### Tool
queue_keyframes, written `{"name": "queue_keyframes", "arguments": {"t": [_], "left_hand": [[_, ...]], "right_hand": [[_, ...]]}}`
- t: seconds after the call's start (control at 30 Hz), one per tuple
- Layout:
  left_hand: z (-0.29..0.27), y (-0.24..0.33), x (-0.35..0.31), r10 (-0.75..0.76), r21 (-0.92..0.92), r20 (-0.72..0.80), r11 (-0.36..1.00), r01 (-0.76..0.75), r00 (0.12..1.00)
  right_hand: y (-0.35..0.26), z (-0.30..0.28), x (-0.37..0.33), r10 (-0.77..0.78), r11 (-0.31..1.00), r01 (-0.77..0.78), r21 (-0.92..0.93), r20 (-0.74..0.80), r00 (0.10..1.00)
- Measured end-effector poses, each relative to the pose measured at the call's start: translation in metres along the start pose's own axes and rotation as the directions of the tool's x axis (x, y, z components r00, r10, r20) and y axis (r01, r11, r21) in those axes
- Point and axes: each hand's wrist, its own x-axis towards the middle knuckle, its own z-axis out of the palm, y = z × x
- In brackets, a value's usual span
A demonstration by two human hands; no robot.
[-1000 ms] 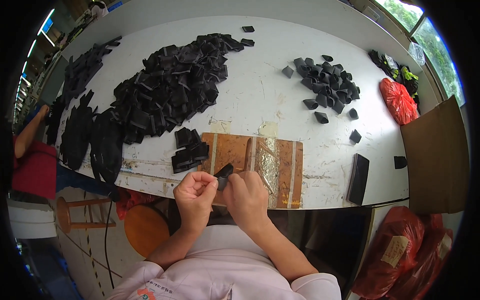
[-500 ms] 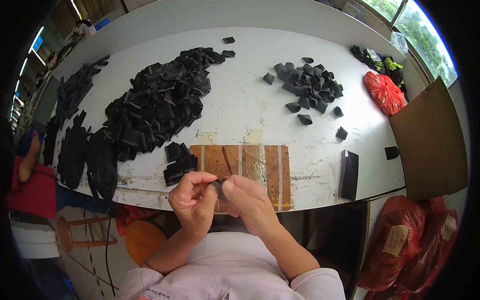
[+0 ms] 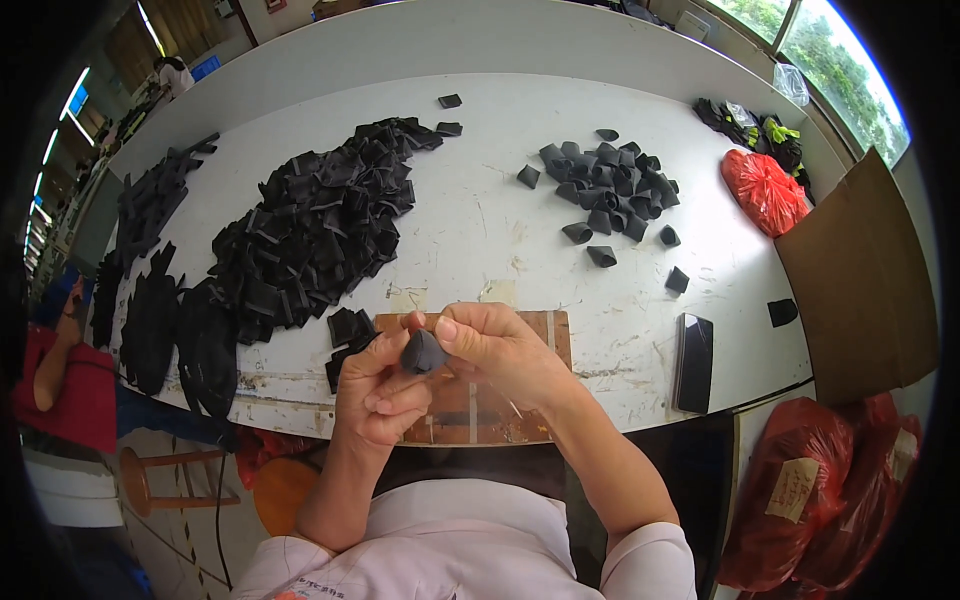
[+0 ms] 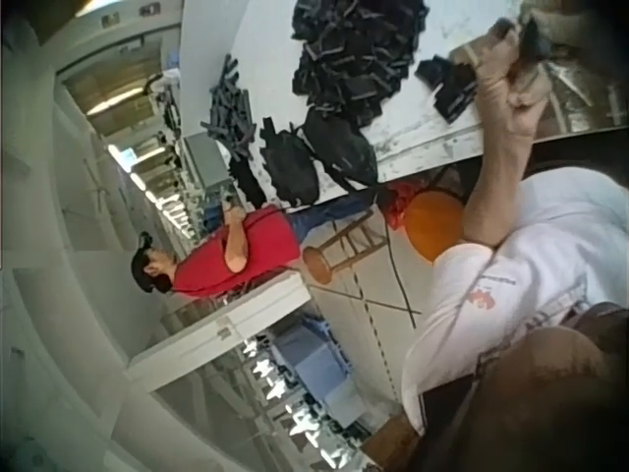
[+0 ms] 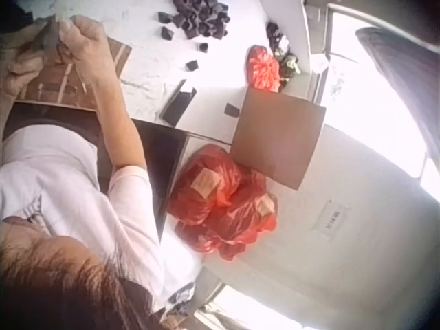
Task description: Applying adhesive and assembling rubber strips onto a template at a workbench.
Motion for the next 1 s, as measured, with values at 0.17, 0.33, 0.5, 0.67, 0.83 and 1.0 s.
{"name": "queue_keyframes", "arguments": {"t": [0.17,0.33,0.5,0.67,0.83,1.0], "left_hand": [[0.015,-0.006,-0.003,0.412,0.682,-0.02,0.672,-0.288,0.911],[0.037,-0.003,0.006,0.586,0.832,0.479,-0.066,-0.551,0.653],[0.034,-0.01,0.002,0.568,0.804,0.471,0.037,-0.593,0.674],[0.032,-0.01,0.001,0.653,0.515,0.175,0.577,-0.634,0.737],[0.023,-0.016,-0.004,0.696,0.551,0.165,0.522,-0.651,0.699],[0.017,-0.017,-0.007,0.66,0.71,0.288,0.338,-0.617,0.694]], "right_hand": [[-0.006,0.002,-0.002,-0.119,0.959,0.107,-0.261,-0.032,0.992],[-0.004,0.015,-0.013,-0.559,0.691,0.312,-0.652,-0.209,0.802],[0.001,0.03,-0.013,-0.76,0.336,0.426,-0.84,0.025,0.65],[0.0,0.038,-0.011,-0.833,0.213,0.398,-0.892,0.047,0.552],[0.007,0.03,-0.008,-0.849,0.173,0.405,-0.898,0.072,0.523],[0.023,0.023,-0.005,-0.857,0.246,0.476,-0.844,0.041,0.514]]}}
